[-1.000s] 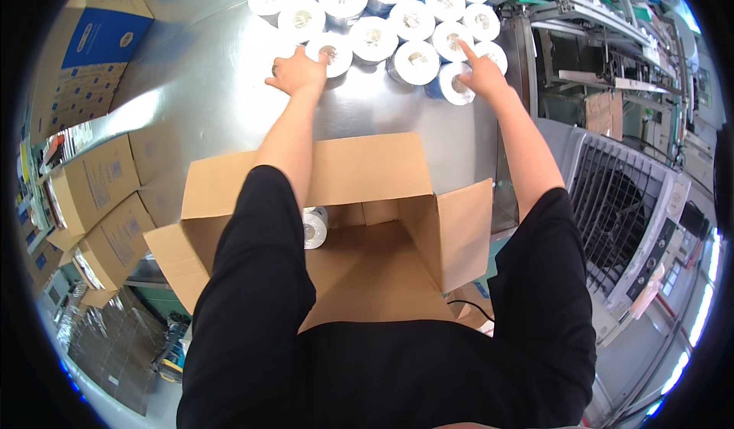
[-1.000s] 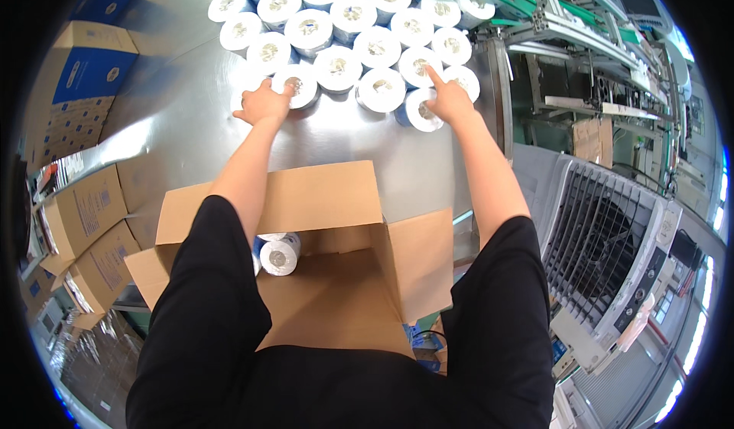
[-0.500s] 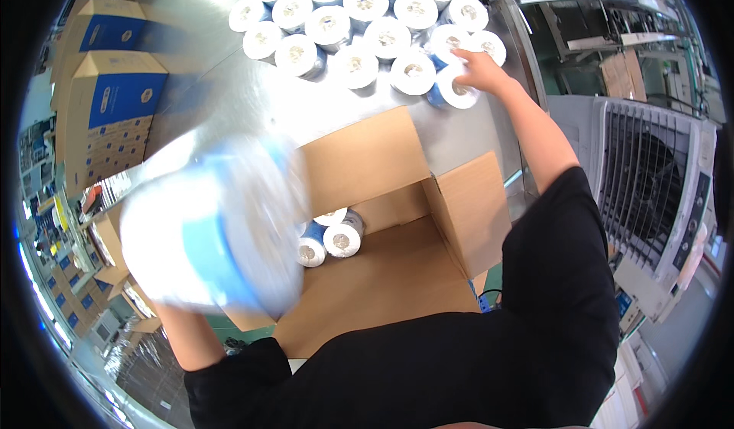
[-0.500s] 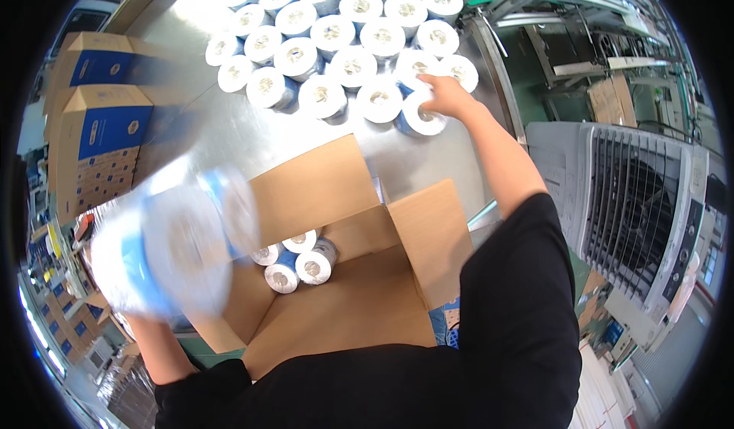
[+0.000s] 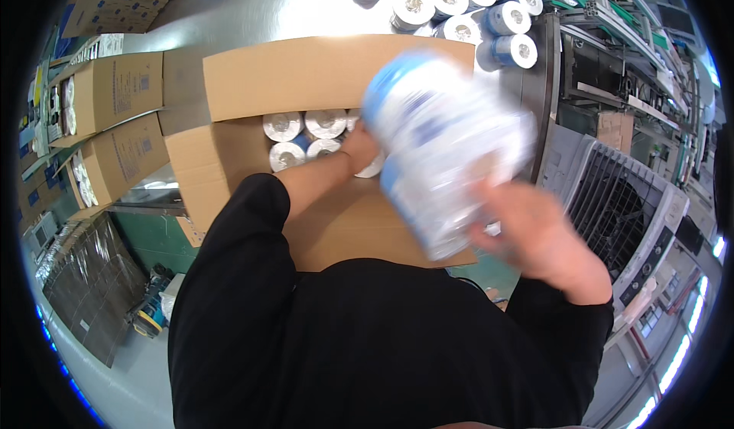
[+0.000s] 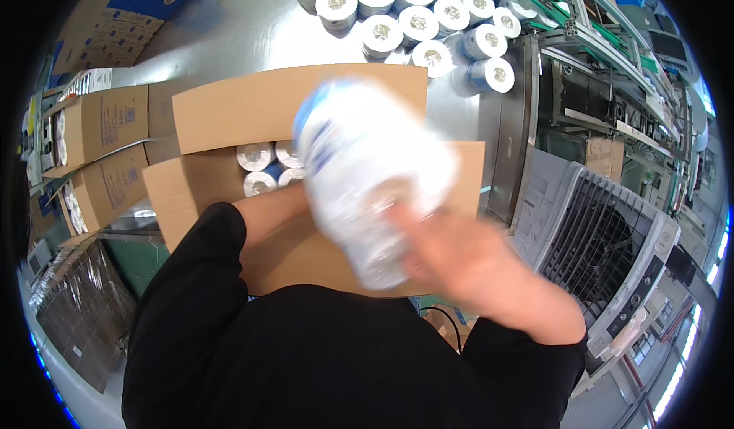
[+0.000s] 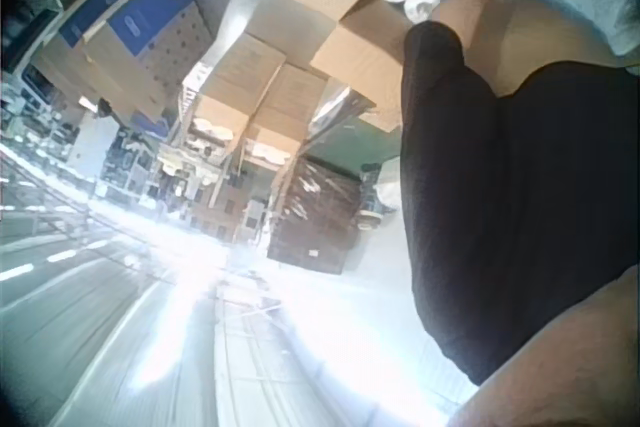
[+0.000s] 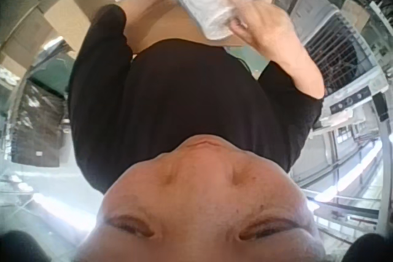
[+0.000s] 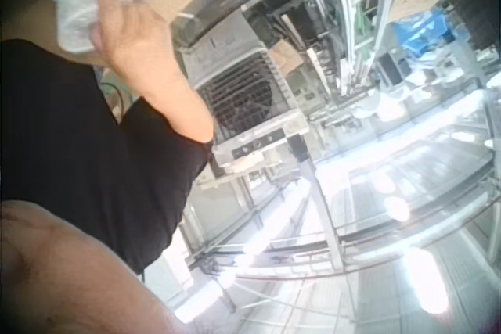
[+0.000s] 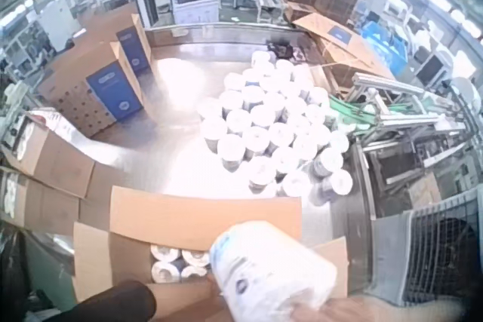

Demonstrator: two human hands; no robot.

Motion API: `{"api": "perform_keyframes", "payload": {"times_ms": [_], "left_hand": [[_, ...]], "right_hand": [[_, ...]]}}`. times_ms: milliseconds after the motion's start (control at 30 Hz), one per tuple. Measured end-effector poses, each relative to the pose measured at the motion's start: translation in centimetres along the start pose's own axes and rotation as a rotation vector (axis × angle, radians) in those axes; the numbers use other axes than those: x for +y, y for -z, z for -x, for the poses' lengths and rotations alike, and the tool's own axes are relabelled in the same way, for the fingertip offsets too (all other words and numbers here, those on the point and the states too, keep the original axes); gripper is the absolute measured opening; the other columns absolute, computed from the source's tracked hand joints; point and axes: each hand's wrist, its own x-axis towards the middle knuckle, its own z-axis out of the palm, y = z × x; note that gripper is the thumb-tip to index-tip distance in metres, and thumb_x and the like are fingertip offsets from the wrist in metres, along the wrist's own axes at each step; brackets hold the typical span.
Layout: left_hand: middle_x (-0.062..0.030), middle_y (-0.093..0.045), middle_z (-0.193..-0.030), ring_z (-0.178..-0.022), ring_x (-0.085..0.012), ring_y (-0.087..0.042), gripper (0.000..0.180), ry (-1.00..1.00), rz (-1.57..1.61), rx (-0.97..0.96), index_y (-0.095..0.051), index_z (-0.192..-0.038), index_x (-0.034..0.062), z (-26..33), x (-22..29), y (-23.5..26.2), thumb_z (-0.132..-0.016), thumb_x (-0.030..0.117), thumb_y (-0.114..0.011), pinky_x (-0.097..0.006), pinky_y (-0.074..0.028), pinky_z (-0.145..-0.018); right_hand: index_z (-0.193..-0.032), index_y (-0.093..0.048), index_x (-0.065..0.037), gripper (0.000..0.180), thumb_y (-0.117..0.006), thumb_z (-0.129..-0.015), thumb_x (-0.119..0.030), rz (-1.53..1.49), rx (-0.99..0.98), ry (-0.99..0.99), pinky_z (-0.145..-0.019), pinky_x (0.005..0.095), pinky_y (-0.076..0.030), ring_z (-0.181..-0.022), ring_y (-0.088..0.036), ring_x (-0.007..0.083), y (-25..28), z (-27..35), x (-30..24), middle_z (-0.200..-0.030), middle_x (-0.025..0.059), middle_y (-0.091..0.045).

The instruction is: The person picks up wrapped rolls from a table and places them into a cardboard box, then moves to a stack of flattened boxes to pick up a new one and opens it.

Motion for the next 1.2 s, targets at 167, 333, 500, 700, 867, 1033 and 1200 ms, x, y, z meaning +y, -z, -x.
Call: {"api": "perform_keyframes", "payload": {"times_ms": [167, 333, 500, 700, 867, 1033, 1200], "left_hand": [[-0.0109, -0.045, -0.123, -0.118, -0.0270, -0.038, 0.033, 0.008, -0.056, -0.123, -0.060, -0.114, 0.0200, 2.6, -2.6, -0.4, -0.082, 0.025, -0.055, -0.046, -0.026, -0.098], [-0.0134, -0.036, -0.139, -0.131, -0.0298, -0.028, 0.041, 0.005, 0.140, -0.233, -0.055, -0.126, 0.0219, 4.9, -3.6, 3.8, -0.085, 0.024, -0.055, -0.051, -0.023, -0.104], [-0.0113, -0.063, -0.107, -0.094, -0.0217, -0.059, 0.034, -0.121, 0.800, -0.500, -0.059, -0.118, 0.0123, 5.3, -10.1, 23.3, -0.086, 0.024, -0.056, -0.032, -0.046, -0.081], [-0.0127, -0.054, -0.110, -0.104, -0.0280, -0.051, 0.037, 0.251, 0.433, 0.546, -0.056, -0.118, 0.0131, -7.6, -19.5, 19.0, -0.081, 0.011, -0.055, -0.037, -0.046, -0.082], [-0.0130, -0.051, -0.110, -0.103, -0.0274, -0.047, 0.048, 0.270, 0.056, 0.575, -0.054, -0.123, 0.0212, -16.6, -23.7, 12.2, -0.077, 0.007, -0.057, -0.037, -0.043, -0.086], [-0.0112, -0.053, -0.110, -0.104, -0.0284, -0.045, 0.050, 0.242, 0.092, 0.428, -0.055, -0.124, 0.0289, -15.2, -23.4, 11.9, -0.077, 0.011, -0.058, -0.040, -0.037, -0.091], [-0.0137, -0.055, -0.099, -0.102, -0.0323, -0.045, 0.055, 0.234, 0.033, 0.579, -0.062, -0.116, 0.0236, -14.0, -20.4, 12.0, -0.063, 0.034, -0.072, -0.041, -0.039, -0.088]], "right_hand": [[-0.120, -0.035, 0.020, 0.059, -0.058, -0.069, 0.001, 0.055, -0.369, -0.306, -0.054, 0.0357, -0.052, -0.064, -0.064, 0.0300, -11.8, -2.8, -0.6, -0.068, 0.0181, -0.061], [-0.124, -0.032, 0.024, 0.072, -0.066, -0.073, -0.012, 0.279, -0.539, -0.444, -0.058, 0.0318, -0.053, -0.070, -0.067, 0.0249, -23.7, -6.3, 4.8, -0.075, 0.0164, -0.066], [-0.100, -0.065, -0.006, 0.024, -0.066, -0.079, -0.018, -0.561, -0.109, -0.461, -0.064, 0.0310, -0.050, -0.069, -0.065, 0.0182, -12.3, -8.7, 5.7, -0.075, 0.0120, -0.066], [-0.107, -0.055, 0.000, 0.036, -0.063, -0.080, -0.022, -0.177, 0.585, -0.824, -0.074, 0.0359, -0.049, -0.086, -0.063, 0.0273, -9.2, -9.8, 25.1, -0.092, 0.0166, -0.065], [-0.118, -0.047, 0.001, 0.058, -0.069, -0.072, -0.027, 0.110, 0.462, -0.807, -0.086, 0.0429, -0.046, -0.101, -0.057, 0.0384, -16.3, -8.5, 36.1, -0.102, 0.0251, -0.060], [-0.135, -0.033, -0.002, 0.079, -0.071, -0.070, -0.024, -0.250, 0.384, -0.873, -0.085, 0.0415, -0.046, -0.098, -0.059, 0.0382, -16.2, -10.5, 34.5, -0.100, 0.0264, -0.061], [-0.136, -0.036, -0.011, 0.077, -0.071, -0.068, -0.022, -0.192, 0.227, -0.717, -0.083, 0.0406, -0.047, -0.092, -0.061, 0.0376, -14.4, -13.0, 35.8, -0.099, 0.0261, -0.062]]}}
